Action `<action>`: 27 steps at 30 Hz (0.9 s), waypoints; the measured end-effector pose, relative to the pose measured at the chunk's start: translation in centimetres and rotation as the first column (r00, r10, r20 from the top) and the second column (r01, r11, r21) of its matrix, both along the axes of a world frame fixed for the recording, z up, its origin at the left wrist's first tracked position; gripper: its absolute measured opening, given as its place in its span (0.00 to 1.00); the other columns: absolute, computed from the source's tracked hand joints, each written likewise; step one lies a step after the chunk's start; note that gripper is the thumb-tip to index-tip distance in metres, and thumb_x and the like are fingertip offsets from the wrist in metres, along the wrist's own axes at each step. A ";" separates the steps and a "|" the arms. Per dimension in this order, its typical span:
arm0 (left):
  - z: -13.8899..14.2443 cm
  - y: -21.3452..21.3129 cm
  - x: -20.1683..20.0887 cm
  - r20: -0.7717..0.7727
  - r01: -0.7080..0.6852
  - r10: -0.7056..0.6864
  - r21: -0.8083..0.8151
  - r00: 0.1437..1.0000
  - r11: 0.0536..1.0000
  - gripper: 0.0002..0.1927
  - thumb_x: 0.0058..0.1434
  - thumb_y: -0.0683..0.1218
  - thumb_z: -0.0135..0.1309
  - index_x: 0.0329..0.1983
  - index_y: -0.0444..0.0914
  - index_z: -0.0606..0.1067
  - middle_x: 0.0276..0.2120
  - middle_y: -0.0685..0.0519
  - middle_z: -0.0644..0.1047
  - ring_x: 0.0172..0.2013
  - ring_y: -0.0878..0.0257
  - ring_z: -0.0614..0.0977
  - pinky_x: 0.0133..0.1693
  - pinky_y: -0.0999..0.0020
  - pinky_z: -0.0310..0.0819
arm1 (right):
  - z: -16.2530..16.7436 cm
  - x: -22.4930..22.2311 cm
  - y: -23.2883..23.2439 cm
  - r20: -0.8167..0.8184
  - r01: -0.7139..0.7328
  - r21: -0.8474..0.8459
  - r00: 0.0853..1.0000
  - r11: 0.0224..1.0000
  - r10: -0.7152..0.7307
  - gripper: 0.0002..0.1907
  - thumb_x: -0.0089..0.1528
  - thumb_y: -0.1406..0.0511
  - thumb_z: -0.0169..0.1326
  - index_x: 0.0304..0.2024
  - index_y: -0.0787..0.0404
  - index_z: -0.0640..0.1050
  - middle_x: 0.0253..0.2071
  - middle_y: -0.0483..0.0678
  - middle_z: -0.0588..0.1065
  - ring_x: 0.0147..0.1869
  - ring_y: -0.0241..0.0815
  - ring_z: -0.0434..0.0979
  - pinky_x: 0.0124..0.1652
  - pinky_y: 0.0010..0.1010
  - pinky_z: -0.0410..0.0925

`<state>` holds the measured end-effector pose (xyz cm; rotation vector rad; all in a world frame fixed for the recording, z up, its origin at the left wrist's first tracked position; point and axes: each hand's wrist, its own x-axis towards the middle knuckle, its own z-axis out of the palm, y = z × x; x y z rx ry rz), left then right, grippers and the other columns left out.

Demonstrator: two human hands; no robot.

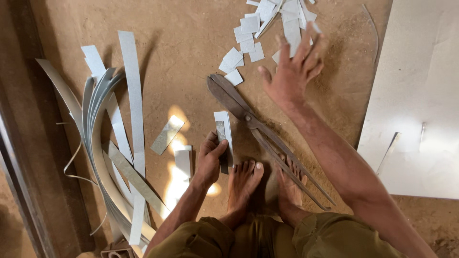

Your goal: The person sits on the floor and uses large shears to cut rectangular metal sheets into smaller pieces. They repeatedly pick up sheets, position them in the shears, cut, and set the pieces aside, occasionally stacking the cut pieces.

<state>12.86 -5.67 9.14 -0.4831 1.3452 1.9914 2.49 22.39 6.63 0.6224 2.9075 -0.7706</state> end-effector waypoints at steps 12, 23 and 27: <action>-0.8 -0.1 -0.4 -0.027 0.055 -0.055 0.018 0.998 0.998 0.11 0.71 0.38 0.47 0.56 0.35 0.70 0.39 0.51 0.79 0.39 0.67 0.79 0.42 0.69 0.78 | -3.7 -4.5 -3.4 -0.034 -0.850 0.020 0.526 0.527 0.850 0.28 0.68 0.54 0.47 0.71 0.44 0.62 0.78 0.45 0.53 0.81 0.45 0.43 0.72 0.52 0.34; -0.4 -0.3 -0.6 -0.051 0.004 -0.007 -0.053 0.999 0.999 0.12 0.71 0.39 0.48 0.57 0.34 0.70 0.41 0.53 0.78 0.40 0.69 0.77 0.41 0.72 0.75 | -4.2 -4.3 7.1 -0.143 -0.768 0.181 0.598 0.615 0.789 0.21 0.76 0.56 0.43 0.70 0.46 0.71 0.75 0.47 0.66 0.79 0.48 0.61 0.73 0.49 0.46; -0.8 0.4 -0.8 -0.088 0.008 -0.017 -0.104 0.996 0.994 0.12 0.71 0.39 0.48 0.57 0.34 0.69 0.44 0.53 0.78 0.44 0.68 0.78 0.45 0.70 0.77 | -3.6 -1.8 7.3 -0.143 -0.782 0.085 0.604 0.618 0.784 0.22 0.70 0.56 0.54 0.64 0.57 0.75 0.65 0.61 0.71 0.69 0.64 0.66 0.66 0.67 0.55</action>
